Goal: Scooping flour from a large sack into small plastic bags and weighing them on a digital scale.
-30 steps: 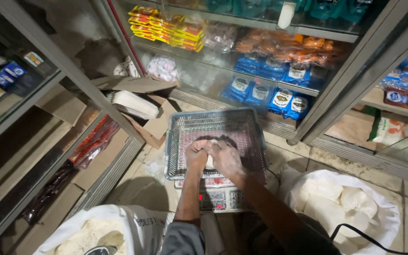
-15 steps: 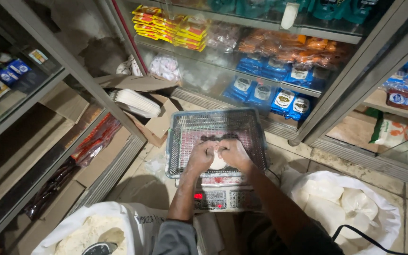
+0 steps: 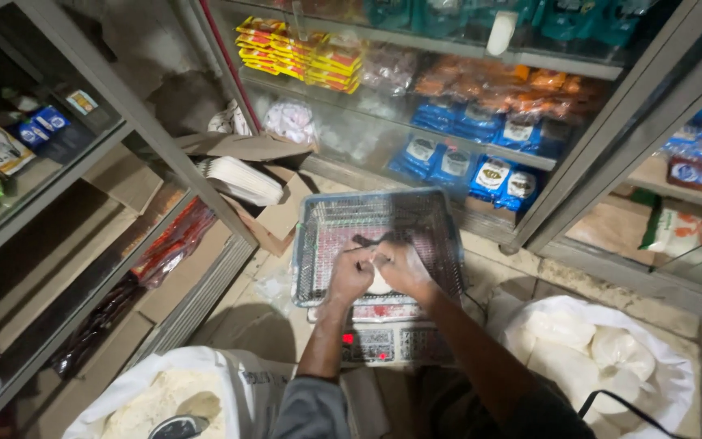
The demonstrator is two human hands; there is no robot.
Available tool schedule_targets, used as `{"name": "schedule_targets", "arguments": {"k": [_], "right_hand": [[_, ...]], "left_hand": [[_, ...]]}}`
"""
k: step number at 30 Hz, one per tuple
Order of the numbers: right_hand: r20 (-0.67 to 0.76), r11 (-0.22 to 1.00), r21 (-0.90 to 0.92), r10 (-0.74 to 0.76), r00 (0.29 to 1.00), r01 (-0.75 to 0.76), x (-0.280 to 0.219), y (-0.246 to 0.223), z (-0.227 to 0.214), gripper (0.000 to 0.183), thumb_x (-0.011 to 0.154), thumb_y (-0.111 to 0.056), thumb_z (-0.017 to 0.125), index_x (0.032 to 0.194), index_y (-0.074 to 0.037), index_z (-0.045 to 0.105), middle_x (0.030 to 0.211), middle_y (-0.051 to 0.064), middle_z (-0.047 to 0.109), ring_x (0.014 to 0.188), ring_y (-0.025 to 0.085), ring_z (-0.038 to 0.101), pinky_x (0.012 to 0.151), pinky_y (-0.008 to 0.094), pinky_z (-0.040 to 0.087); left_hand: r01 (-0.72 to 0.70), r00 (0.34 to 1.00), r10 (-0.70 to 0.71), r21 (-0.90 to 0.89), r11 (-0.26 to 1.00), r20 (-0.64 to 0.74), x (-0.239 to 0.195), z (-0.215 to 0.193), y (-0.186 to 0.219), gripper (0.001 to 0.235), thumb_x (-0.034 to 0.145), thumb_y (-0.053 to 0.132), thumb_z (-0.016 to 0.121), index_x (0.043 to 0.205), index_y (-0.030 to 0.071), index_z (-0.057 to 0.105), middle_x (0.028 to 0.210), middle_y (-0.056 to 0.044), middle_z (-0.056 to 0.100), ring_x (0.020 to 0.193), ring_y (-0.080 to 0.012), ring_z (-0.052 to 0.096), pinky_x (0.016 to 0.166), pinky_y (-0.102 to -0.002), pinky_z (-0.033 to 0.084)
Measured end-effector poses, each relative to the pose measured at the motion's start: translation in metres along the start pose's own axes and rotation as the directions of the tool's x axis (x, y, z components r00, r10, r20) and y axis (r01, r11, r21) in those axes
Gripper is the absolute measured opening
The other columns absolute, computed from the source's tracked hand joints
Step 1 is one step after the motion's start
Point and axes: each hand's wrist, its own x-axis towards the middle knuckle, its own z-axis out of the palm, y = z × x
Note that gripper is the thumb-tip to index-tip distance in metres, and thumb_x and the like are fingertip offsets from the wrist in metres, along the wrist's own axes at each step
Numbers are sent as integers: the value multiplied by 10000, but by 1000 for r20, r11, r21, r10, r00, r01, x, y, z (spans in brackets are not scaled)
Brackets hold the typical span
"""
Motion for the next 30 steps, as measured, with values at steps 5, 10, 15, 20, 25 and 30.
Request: {"name": "schedule_targets", "arguments": {"k": [5,10,15,20,25,30], "right_hand": [[47,988,107,-115,992,109,-7,-16,-11,188,913,-116,590,878,-31,754,803,170,719,790,305,671,788,449,531],[-57,973,-92,-216,975,210,-18,-30,-4,171,827,-142,656,957,-101,761,900,160,719,890,350,680,821,462,541],[-111,796,-539,-391,914,276,-12,16,33,493,690,-322,729,1164,-212,651,1091,19,672,1069,303,619,892,469,548],[-30,710,-659,-357,934,250,-4,27,52,559,784,-366,635,1314,-199,690,1477,-35,562,1286,331,488,1148,552,379],[57,613,-756,-286,956,229,-3,40,61,539,875,-425,550,1376,-243,626,1610,-45,340,1383,349,371,1141,614,335],[73,709,-664,-256,964,238,19,71,77,677,871,-579,451,1504,-345,487,1583,15,379,1391,381,372,1074,734,336]], "left_hand": [[32,985,-54,132,991,166,2,-24,18,81,772,143,722,809,90,770,697,-189,702,743,-428,715,647,-505,538],[48,972,-124,350,935,198,6,-13,0,218,864,268,634,798,80,723,701,-169,707,782,-416,729,685,-533,547],[21,921,-261,631,776,290,20,-10,37,300,839,369,614,780,106,746,717,-122,736,800,-358,766,669,-486,588],[-167,963,-29,680,714,266,-3,-38,90,220,840,203,640,951,140,818,822,-61,757,889,-261,757,758,-264,568],[-78,857,-316,708,702,408,-3,-8,30,317,878,230,519,931,26,755,907,-198,768,974,-420,742,837,-535,584],[66,854,-319,524,849,410,-21,-5,3,296,836,277,538,928,29,671,867,-234,723,964,-470,712,822,-610,550]]}}
